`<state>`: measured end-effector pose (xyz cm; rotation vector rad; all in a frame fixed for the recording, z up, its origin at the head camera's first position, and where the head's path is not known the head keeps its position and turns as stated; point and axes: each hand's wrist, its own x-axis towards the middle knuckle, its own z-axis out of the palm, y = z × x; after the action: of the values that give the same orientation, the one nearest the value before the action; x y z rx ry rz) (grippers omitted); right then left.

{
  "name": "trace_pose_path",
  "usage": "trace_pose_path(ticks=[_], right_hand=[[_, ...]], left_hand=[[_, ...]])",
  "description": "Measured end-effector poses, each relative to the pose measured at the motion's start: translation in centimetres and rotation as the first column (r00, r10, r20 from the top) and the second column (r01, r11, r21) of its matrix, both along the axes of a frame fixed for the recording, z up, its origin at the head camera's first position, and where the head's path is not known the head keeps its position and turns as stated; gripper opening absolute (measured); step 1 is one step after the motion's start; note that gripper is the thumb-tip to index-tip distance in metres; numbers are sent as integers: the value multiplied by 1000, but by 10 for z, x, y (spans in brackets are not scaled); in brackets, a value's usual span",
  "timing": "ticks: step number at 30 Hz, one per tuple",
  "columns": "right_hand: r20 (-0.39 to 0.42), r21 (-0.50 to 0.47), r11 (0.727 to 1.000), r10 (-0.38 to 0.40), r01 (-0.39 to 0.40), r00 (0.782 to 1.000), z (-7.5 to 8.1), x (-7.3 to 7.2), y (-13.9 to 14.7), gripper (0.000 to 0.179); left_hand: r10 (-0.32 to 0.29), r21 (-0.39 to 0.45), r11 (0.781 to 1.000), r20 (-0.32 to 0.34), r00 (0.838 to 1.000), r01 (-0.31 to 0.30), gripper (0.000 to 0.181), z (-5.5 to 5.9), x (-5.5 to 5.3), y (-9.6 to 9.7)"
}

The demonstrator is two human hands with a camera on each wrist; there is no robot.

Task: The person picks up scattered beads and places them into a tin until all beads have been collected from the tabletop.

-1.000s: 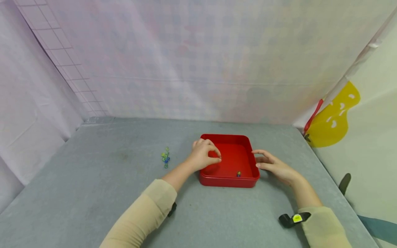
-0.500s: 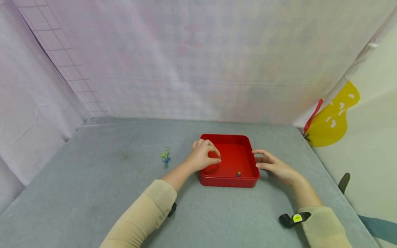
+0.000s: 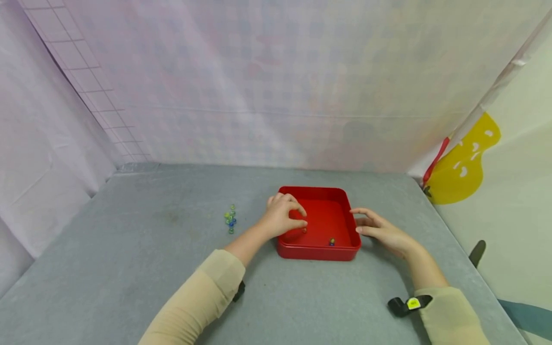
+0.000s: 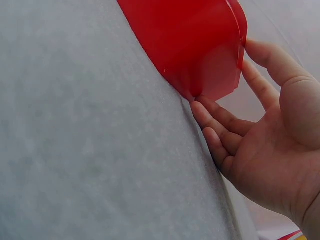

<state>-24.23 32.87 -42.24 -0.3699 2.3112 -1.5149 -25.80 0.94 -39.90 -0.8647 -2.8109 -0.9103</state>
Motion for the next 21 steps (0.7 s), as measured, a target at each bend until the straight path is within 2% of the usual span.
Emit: trace_pose_path(ticks=[9,21], right_hand=[[-1,-1,1000,4,-4,1000,0,0,0,56],[-7,-3,1000,16,-16,1000,0,0,0,55]], left_hand=[[-25,61,998,-1,1000,25,22,2,2,-5],[-20,135,991,36,999,15,22,7,4,-12]])
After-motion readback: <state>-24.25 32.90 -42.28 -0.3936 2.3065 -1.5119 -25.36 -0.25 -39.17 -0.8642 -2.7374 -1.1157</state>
